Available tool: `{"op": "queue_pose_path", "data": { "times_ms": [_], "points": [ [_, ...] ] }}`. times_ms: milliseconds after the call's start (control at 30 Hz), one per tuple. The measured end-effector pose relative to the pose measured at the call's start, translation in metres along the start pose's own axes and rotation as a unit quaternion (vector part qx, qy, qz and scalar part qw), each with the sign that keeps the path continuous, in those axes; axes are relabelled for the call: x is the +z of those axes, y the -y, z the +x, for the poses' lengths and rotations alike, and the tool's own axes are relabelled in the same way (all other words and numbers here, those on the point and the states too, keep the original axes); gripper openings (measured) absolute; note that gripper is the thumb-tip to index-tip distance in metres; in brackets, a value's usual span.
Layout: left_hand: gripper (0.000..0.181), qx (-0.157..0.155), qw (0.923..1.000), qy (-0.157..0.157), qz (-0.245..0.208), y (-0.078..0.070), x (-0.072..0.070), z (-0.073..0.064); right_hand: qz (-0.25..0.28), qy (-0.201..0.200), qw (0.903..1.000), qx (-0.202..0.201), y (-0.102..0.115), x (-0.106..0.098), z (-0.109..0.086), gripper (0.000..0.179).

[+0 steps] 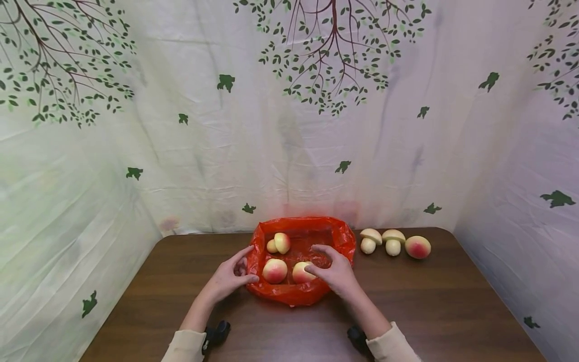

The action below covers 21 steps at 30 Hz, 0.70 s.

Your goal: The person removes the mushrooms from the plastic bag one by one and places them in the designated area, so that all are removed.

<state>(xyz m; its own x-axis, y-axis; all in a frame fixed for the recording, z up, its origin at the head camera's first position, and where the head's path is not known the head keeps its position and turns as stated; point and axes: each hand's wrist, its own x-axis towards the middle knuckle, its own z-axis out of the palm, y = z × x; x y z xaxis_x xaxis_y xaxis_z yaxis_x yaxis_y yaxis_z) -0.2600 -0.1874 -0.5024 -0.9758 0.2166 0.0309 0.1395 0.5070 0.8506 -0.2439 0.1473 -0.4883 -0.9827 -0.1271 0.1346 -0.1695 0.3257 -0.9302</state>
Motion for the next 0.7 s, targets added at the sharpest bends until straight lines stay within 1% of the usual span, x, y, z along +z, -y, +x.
{"op": "queue_pose_path", "data": {
  "times_ms": [167, 467, 700],
  "points": [
    [0.083, 0.01, 0.9999, -0.002, 0.004, 0.001, 0.0, 0.0, -0.014, 0.011, 0.9998, -0.002, -0.005, 0.007, -0.001, 0.06],
    [0.083, 0.001, 1.0, -0.005, 0.006, 0.0, 0.0, 0.0, -0.038, 0.01, 0.9992, 0.007, -0.012, 0.012, -0.003, 0.059],
    [0.084, 0.002, 0.9999, -0.005, 0.014, -0.001, 0.0, 0.0, -0.049, 0.014, 0.9986, 0.012, -0.014, 0.013, -0.003, 0.059]
  ]
}}
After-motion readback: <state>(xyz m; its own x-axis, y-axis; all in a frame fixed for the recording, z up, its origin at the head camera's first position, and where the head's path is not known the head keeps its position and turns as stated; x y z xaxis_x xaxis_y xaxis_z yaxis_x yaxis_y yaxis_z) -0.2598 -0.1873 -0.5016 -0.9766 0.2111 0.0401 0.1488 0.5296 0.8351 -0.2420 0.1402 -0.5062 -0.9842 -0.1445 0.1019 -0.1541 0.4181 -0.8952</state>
